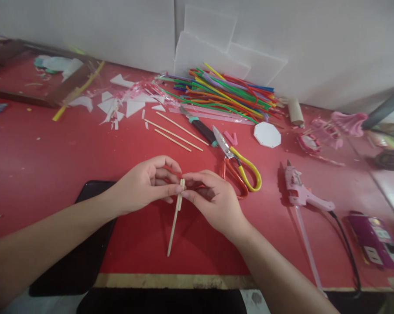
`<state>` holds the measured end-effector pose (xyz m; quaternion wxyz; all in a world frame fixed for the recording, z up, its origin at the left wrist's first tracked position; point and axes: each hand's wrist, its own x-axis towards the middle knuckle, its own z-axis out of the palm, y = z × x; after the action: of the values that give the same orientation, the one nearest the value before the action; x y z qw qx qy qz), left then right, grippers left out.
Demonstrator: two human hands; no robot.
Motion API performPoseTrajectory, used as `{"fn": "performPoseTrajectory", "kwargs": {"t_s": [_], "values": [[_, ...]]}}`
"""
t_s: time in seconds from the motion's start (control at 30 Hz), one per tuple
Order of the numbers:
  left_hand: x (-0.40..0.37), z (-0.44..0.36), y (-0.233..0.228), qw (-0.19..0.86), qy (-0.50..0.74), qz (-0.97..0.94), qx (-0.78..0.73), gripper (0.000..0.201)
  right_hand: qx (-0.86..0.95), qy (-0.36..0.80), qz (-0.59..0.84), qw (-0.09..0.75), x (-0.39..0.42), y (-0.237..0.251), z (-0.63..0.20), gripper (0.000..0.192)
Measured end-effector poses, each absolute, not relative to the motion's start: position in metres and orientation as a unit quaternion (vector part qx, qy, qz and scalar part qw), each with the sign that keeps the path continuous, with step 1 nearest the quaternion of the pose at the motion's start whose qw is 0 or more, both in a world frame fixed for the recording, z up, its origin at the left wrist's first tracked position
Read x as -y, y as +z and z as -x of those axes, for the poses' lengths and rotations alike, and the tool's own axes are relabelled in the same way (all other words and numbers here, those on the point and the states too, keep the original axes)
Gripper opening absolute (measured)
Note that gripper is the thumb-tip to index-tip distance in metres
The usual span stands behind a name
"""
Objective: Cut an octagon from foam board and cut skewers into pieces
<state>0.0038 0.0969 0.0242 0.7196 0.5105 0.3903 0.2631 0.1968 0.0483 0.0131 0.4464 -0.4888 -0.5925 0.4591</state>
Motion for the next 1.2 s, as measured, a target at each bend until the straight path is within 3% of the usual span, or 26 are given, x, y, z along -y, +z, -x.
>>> {"fn": "performPoseTrajectory", "kwargs": {"t_s": [0.37, 0.5, 0.67, 0.73, 0.8, 0.9, 1.0, 1.13, 1.2], "values": [[-0.096, -0.003, 0.024, 0.734, 0.25, -0.492, -0.395, 0.034, 0.608, 0.468, 0.461, 0.446, -0.048, 0.013, -0.198, 0.022], [-0.099, -0.003, 0.023, 0.729, 0.248, -0.502, -0.394, 0.034, 0.618, 0.475, 0.453, 0.433, -0.047, 0.013, -0.198, 0.03], [-0.104, -0.001, 0.023, 0.701, 0.312, -0.484, -0.42, 0.034, 0.585, 0.474, 0.445, 0.484, -0.037, 0.024, -0.199, 0.038], [-0.105, -0.001, 0.022, 0.686, 0.353, -0.474, -0.425, 0.032, 0.581, 0.568, 0.399, 0.426, -0.031, 0.03, -0.198, 0.032], [-0.106, -0.001, 0.021, 0.675, 0.388, -0.46, -0.426, 0.032, 0.583, 0.657, 0.362, 0.311, -0.025, 0.033, -0.196, 0.03], [-0.106, 0.0, 0.019, 0.678, 0.427, -0.425, -0.422, 0.031, 0.603, 0.675, 0.373, 0.204, -0.02, 0.03, -0.189, 0.041], [-0.106, 0.0, 0.018, 0.692, 0.439, -0.409, -0.401, 0.028, 0.577, 0.629, 0.43, 0.294, -0.023, 0.019, -0.184, 0.055], [-0.104, 0.0, 0.018, 0.707, 0.424, -0.418, -0.382, 0.022, 0.471, 0.565, 0.461, 0.496, -0.034, 0.009, -0.185, 0.022], [-0.102, -0.001, 0.02, 0.723, 0.392, -0.427, -0.376, 0.021, 0.43, 0.539, 0.463, 0.557, -0.037, 0.009, -0.186, 0.014]]}}
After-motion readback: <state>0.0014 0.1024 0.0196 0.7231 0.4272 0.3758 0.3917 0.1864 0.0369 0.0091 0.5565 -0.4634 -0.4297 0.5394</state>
